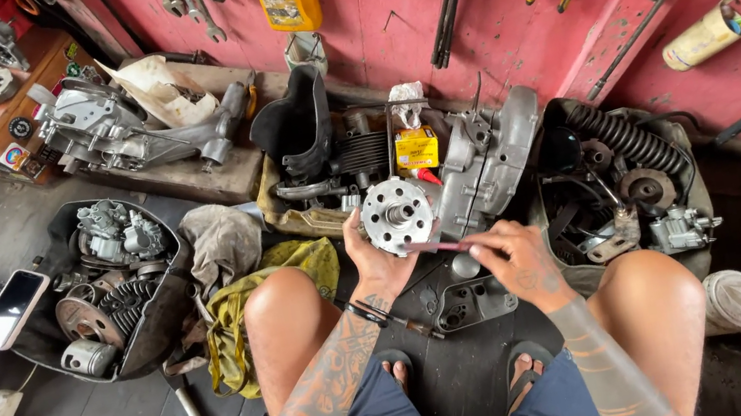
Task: Cleaning a motorcycle engine component using a small brush
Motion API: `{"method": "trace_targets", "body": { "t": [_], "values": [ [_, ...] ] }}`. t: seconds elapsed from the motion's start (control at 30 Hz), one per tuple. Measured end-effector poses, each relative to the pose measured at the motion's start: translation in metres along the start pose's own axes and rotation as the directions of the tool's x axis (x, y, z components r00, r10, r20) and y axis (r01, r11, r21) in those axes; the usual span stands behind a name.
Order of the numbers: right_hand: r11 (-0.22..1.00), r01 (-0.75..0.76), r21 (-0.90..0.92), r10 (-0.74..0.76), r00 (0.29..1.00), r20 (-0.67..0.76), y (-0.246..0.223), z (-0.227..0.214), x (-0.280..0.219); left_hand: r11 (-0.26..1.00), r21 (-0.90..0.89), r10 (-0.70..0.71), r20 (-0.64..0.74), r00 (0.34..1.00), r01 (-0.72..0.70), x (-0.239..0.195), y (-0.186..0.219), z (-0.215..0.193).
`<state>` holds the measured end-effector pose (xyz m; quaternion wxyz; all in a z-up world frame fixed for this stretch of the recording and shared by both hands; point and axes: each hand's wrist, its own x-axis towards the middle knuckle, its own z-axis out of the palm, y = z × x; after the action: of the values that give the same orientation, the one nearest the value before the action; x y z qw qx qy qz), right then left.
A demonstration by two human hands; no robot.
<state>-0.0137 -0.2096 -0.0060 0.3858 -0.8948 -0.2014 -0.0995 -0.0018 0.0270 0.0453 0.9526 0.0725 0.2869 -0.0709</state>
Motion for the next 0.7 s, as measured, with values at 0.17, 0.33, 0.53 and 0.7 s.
{"method": "trace_targets", "body": {
  "t": [0.17,0.33,0.53,0.7],
  "values": [
    [0.987,-0.072,-0.142,0.059,0.994,-0.094,0.010,-0.007,0.002,1.000,-0.015,0.013,-0.004,1.000,-0.013,-0.005,-0.001,0.001],
    [0.995,0.062,-0.077,-0.067,0.995,-0.069,0.001,0.008,-0.001,1.000,-0.017,0.014,-0.013,1.000,-0.014,-0.019,-0.001,0.016],
    [0.977,0.136,-0.164,-0.150,0.986,-0.075,-0.033,0.000,0.000,0.997,-0.064,0.035,-0.039,0.999,-0.037,-0.026,-0.003,0.013],
    [0.978,0.096,-0.188,-0.126,0.980,-0.157,0.007,-0.012,0.000,0.999,-0.040,0.011,-0.022,1.000,-0.012,-0.017,-0.002,0.010]
  ]
}}
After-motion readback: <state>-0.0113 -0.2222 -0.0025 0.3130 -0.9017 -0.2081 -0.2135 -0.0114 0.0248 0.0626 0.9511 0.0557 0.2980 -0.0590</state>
